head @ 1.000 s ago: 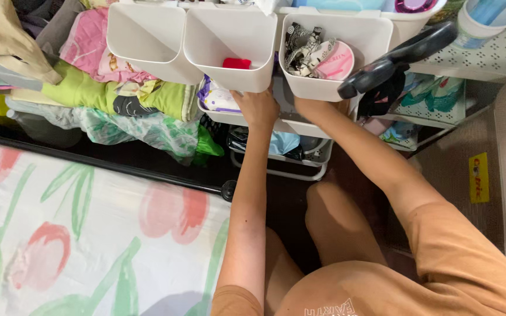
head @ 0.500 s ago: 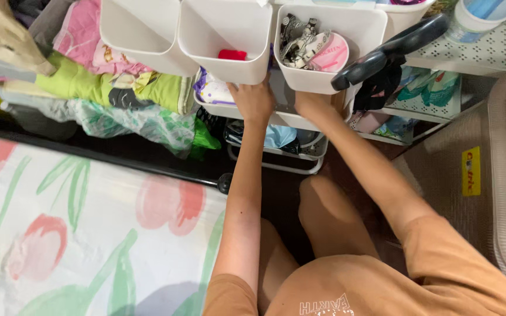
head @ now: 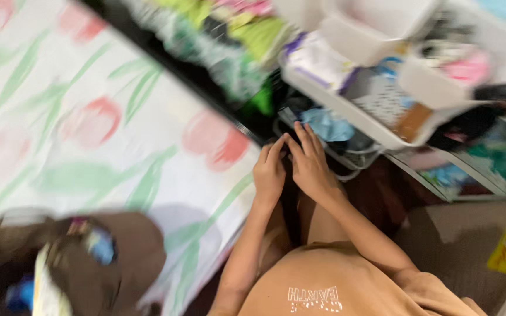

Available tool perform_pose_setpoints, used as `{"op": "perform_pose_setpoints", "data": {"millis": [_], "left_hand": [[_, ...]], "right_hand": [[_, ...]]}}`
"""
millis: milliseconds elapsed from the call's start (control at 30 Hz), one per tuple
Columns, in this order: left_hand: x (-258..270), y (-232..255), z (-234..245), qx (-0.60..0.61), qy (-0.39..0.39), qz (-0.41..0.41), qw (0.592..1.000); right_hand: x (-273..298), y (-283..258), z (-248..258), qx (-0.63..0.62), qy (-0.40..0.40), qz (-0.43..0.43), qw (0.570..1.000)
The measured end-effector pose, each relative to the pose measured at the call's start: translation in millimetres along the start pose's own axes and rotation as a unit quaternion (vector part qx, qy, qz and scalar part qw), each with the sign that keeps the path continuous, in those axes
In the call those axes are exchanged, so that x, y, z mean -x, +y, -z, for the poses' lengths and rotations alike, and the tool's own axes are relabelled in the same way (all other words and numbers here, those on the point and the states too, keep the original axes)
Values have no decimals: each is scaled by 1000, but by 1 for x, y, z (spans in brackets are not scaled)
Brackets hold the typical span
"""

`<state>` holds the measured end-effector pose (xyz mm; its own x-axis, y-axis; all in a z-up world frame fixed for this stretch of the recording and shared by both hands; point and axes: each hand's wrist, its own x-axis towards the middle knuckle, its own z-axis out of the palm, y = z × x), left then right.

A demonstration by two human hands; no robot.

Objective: The person packs a brown backpack with daily essentials including a small pink container, a hair clip, a mirror, a phone, a small round container, wipes, and other small items. They place each item into the bag and occasionally into a nearby drawer or organizer.

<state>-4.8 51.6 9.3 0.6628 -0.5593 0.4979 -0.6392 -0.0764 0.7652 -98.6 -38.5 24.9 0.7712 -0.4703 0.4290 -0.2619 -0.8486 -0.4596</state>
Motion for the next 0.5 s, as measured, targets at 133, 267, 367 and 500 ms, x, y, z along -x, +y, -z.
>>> {"op": "perform_pose_setpoints", "data": {"millis": [133, 267, 367, 500], "left_hand": [[38, 16, 89, -91, 63, 13, 994], [61, 38, 162, -201, 159, -49, 966], [81, 52, 211, -272, 230, -62, 932], [108, 76, 264, -390, 314, -54, 864]], "right_hand": [[-7, -59, -18, -96, -61, 88, 990], [-22, -125, -29, -167, -107, 179, 964], [-26, -177, -36, -210, -136, 248, 936], [-32, -244, -40, -256, -139, 344, 892]]}}
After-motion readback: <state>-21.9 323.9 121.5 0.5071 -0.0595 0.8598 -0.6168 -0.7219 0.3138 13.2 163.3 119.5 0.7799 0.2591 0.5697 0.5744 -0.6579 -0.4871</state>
